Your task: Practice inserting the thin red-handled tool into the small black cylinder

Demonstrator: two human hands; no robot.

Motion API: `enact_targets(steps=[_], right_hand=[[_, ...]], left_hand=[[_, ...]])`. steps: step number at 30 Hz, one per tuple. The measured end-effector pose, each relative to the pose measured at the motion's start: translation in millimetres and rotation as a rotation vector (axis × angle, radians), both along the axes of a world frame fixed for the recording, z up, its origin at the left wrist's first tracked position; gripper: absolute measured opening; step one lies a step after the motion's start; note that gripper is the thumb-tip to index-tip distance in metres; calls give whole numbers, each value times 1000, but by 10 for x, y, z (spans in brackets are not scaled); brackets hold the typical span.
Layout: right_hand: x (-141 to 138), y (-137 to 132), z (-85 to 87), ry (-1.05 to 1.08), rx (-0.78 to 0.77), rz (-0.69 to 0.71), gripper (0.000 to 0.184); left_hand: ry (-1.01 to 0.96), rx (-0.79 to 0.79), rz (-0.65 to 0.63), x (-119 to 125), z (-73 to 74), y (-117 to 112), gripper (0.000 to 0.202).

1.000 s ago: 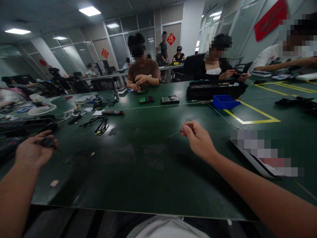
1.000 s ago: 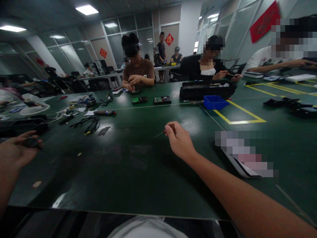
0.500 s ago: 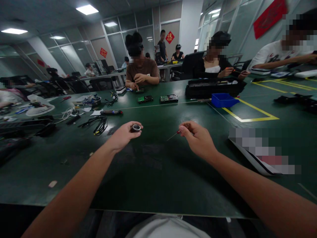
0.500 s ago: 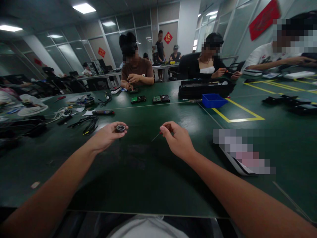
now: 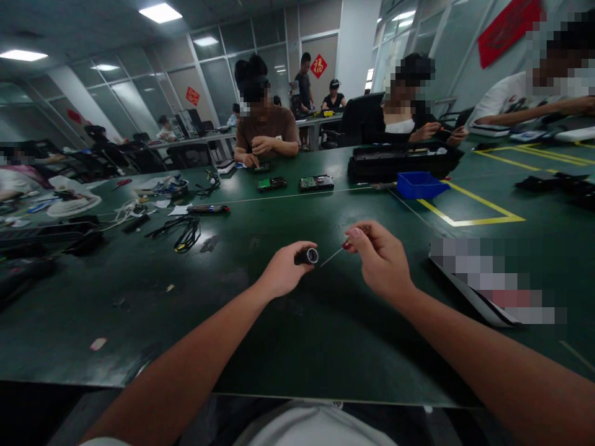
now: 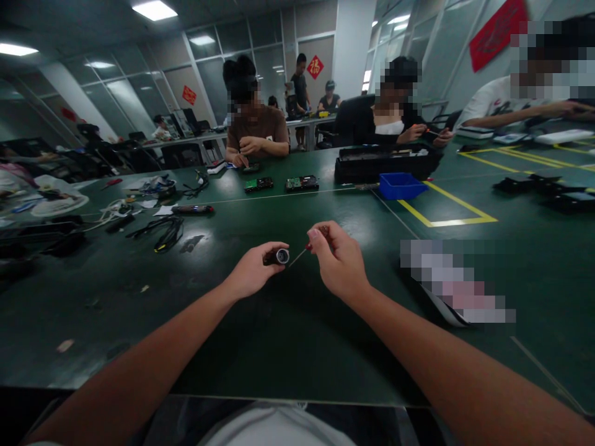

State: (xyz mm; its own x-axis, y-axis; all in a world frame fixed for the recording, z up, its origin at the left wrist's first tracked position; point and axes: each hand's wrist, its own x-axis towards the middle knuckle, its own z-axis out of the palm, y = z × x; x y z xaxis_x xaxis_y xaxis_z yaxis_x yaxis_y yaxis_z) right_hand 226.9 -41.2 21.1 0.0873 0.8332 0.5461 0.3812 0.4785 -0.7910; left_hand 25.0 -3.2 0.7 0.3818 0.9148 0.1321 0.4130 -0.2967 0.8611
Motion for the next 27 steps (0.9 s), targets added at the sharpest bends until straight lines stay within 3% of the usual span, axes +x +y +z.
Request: enact_targets(steps=[4, 10, 19, 27], right_hand=[[-22, 10, -23, 46, 28, 8, 22], [-10, 30, -44, -36, 15, 24, 21], [4, 62, -58, -42, -20, 21, 22], [-15, 39, -20, -51, -38, -66, 23]], left_hand=[[-49, 24, 37, -25, -29, 2, 40], [-101, 59, -9, -65, -139, 45, 44], [-43, 134, 15, -95, -102, 32, 43], [-27, 174, 11, -113, -98, 23, 45]])
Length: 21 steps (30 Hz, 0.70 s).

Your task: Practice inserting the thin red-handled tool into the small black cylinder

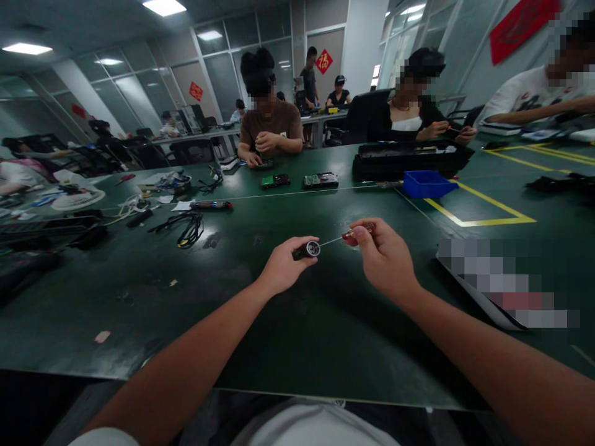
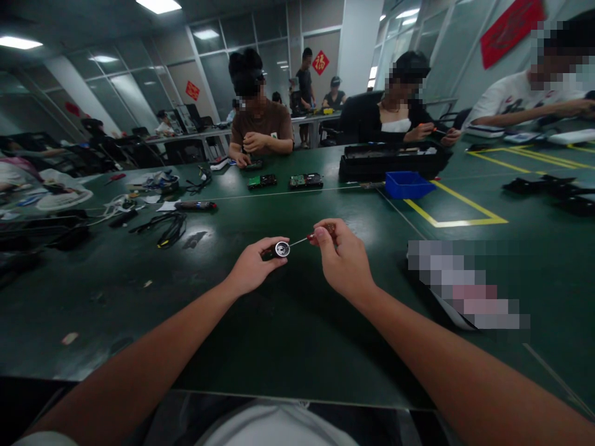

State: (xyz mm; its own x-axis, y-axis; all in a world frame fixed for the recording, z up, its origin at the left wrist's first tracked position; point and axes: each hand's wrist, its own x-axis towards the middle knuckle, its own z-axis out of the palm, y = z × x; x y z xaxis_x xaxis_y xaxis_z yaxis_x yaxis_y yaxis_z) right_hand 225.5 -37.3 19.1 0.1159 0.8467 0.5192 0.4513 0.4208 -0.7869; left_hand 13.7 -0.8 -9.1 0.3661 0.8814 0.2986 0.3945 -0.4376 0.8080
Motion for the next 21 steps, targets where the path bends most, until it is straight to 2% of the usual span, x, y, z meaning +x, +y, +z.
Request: enact_targets(steps=[10, 17, 21], right_hand=[[37, -27, 100, -225, 19, -115, 35], [55, -54, 96, -264, 106, 38, 18], [66, -37, 78, -272, 119, 119, 18]], left_hand=[[30, 46, 10, -1, 31, -3, 44], [50, 58, 20, -16, 63, -20, 43], [46, 72, 22, -27, 52, -14, 43]])
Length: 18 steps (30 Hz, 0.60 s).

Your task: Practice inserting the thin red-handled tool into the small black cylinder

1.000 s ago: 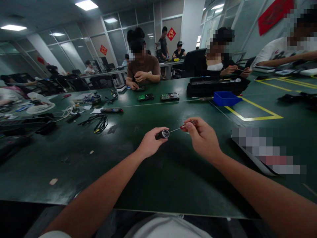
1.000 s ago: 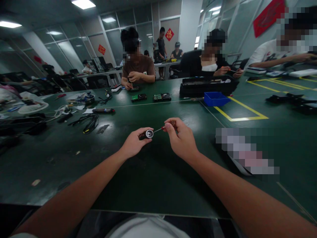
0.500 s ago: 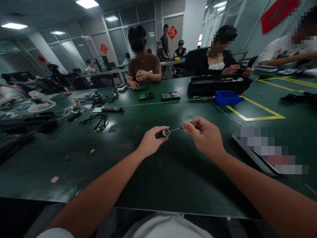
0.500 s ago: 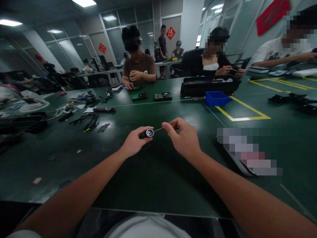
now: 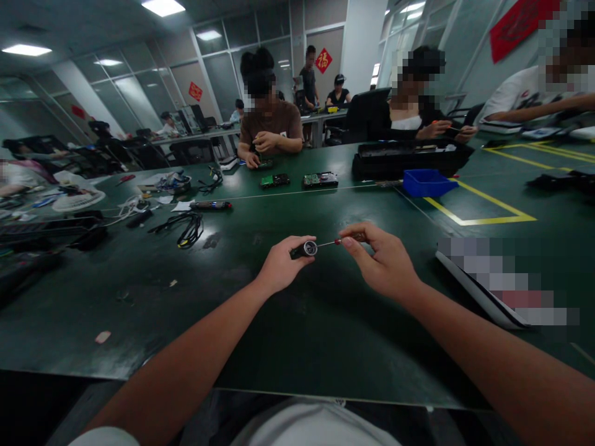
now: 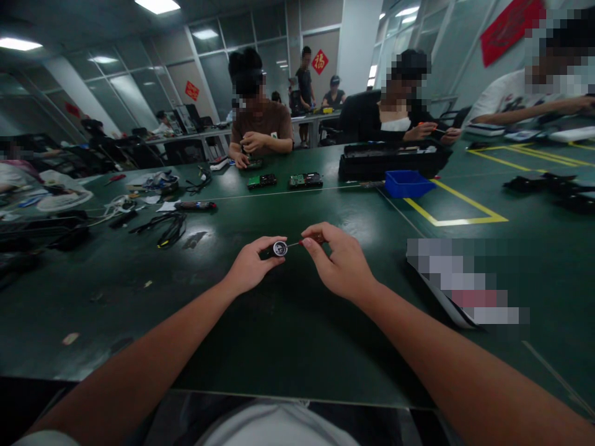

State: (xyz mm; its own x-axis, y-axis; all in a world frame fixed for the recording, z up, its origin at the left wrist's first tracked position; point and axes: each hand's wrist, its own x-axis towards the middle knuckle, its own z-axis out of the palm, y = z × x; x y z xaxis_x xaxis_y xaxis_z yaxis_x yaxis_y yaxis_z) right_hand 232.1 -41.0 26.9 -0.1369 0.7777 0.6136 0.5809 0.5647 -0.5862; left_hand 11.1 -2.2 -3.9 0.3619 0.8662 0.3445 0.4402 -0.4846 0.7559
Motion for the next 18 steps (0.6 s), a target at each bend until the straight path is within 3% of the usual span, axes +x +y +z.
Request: enact_targets(steps=[9, 13, 18], right_hand=[[-31, -22, 10, 17, -165, 40, 34], [-46, -34, -2, 57, -166, 18, 24], [-42, 9, -69, 282, -232, 29, 15]], left_hand=[[19, 5, -18, 14, -3, 4, 42], [33, 25, -32, 10, -13, 7, 42], [37, 38, -15, -5, -8, 9, 44]])
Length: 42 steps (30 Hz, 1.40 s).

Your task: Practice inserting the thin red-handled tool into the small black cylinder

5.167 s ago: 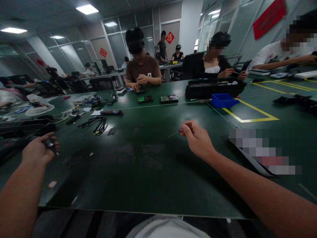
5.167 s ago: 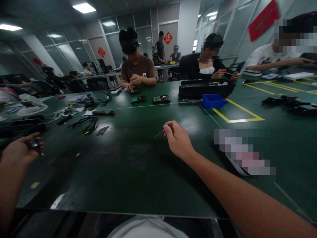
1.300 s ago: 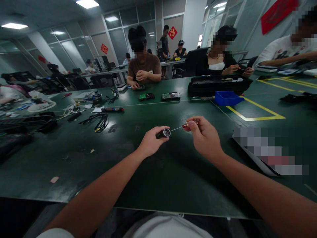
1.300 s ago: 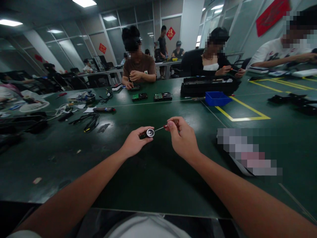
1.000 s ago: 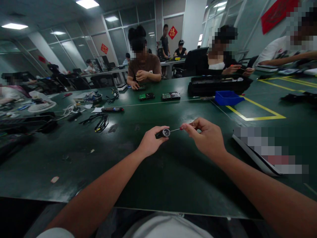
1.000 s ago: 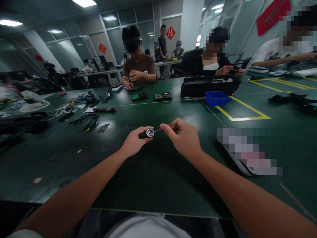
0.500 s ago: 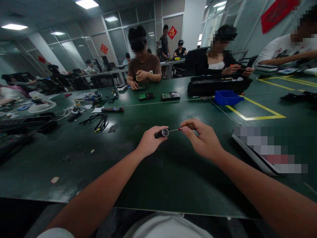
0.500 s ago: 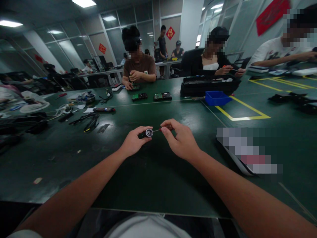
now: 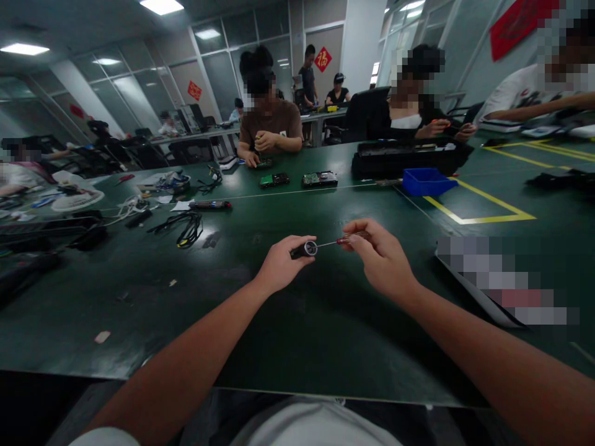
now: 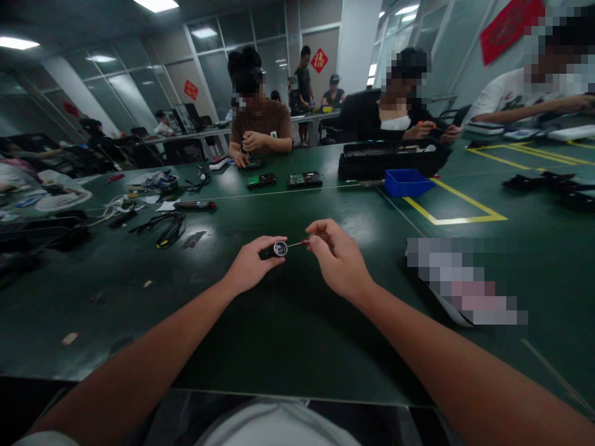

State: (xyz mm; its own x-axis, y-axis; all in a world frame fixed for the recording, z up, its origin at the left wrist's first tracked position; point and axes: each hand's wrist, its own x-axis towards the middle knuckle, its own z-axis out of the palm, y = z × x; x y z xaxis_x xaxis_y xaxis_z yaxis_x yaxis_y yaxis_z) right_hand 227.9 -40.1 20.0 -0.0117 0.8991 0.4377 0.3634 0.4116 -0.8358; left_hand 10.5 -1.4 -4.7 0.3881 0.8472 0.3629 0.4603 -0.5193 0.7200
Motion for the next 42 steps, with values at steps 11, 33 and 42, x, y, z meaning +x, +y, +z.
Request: enact_targets(steps=[11, 33, 42], right_hand=[[-52, -2, 26, -22, -33, 0, 26], [58, 237, -110, 489, -171, -7, 23], [37, 99, -1, 115, -32, -45, 28]], left_hand=[[15, -8, -18, 9, -3, -11, 43], [44, 44, -73, 11, 26, -21, 46], [42, 20, -42, 6, 42, -36, 47]])
